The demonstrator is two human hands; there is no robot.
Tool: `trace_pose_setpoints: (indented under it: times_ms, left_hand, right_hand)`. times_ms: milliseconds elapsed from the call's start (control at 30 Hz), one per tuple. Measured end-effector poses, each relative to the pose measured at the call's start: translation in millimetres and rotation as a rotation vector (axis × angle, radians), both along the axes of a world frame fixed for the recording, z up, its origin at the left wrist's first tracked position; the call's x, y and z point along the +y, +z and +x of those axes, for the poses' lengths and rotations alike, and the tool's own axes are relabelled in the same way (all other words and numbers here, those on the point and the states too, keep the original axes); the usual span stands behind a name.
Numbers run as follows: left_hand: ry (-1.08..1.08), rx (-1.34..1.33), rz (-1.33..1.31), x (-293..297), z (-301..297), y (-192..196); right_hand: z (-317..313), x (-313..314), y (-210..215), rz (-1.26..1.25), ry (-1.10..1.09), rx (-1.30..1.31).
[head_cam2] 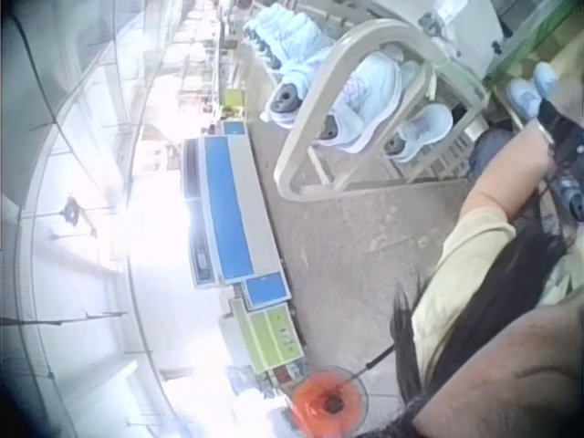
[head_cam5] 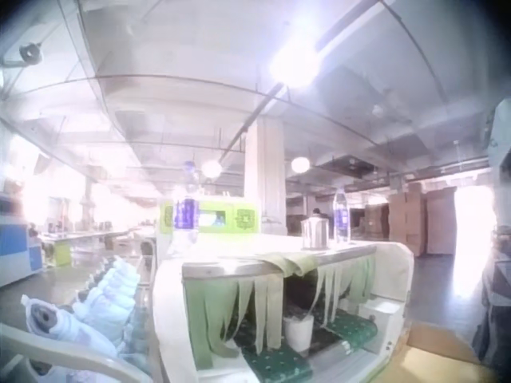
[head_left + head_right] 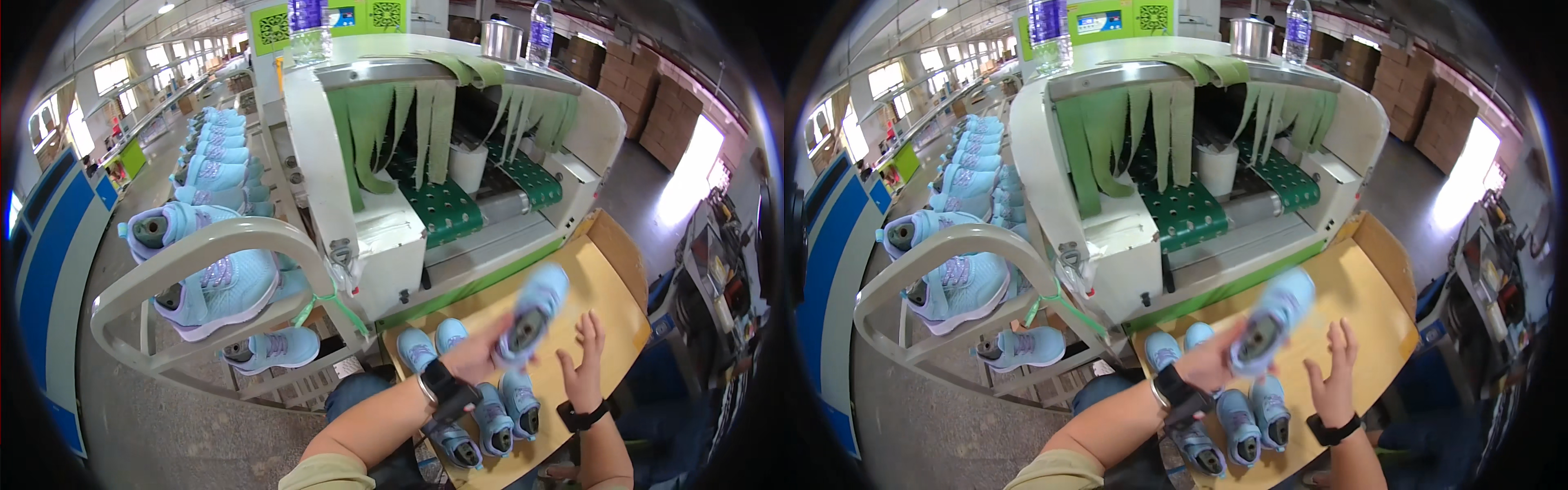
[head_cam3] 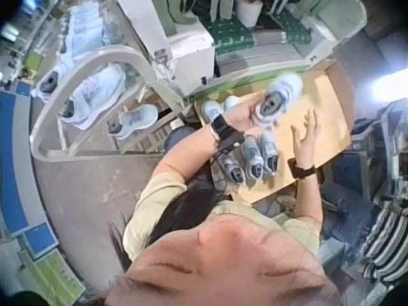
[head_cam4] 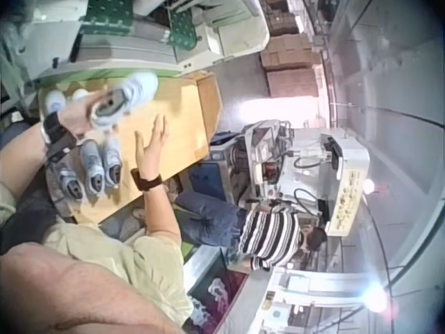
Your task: The person picks up light blue sneakers from a wooden table, briefly inspects them, and places them onto a green conveyor belt. The person repeats this process for multiple pairs of shoes throughout the clip. A coworker is visible in the background working at a separate station.
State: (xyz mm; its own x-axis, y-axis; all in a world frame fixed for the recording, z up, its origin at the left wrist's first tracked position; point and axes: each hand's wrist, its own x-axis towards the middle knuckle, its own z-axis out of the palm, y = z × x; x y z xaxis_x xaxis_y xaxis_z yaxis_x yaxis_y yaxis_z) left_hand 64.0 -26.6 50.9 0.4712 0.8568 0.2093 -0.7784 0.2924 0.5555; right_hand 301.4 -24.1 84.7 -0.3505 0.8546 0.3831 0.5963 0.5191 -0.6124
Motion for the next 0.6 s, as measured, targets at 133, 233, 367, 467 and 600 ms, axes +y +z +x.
trace_pose_setpoints:
  times_ms: [133, 233, 367, 467, 600]
  left_hand:
    - [0.449, -0.133, 0.023, 31, -47, 32]
    - [0.603, -0.155, 0.088, 53, -74, 8]
    - [0.481, 0.012, -0.038, 49, -66, 22]
    - [0.427, 0.151, -0.095, 53, -73, 7]
    - [0.469, 0.082, -0.057, 51, -73, 15]
  right_hand:
    - [31, -49, -61, -0.162, 0.050, -0.118]
    - [29, -95, -100, -0.223, 0.067, -0.019]
    - [27, -110, -108, -0.423, -0.097, 0.121]
    - [31, -97, -102, -0.502, -0.121, 0.217]
    - [40, -45, -77, -0.521, -0.194, 0.435]
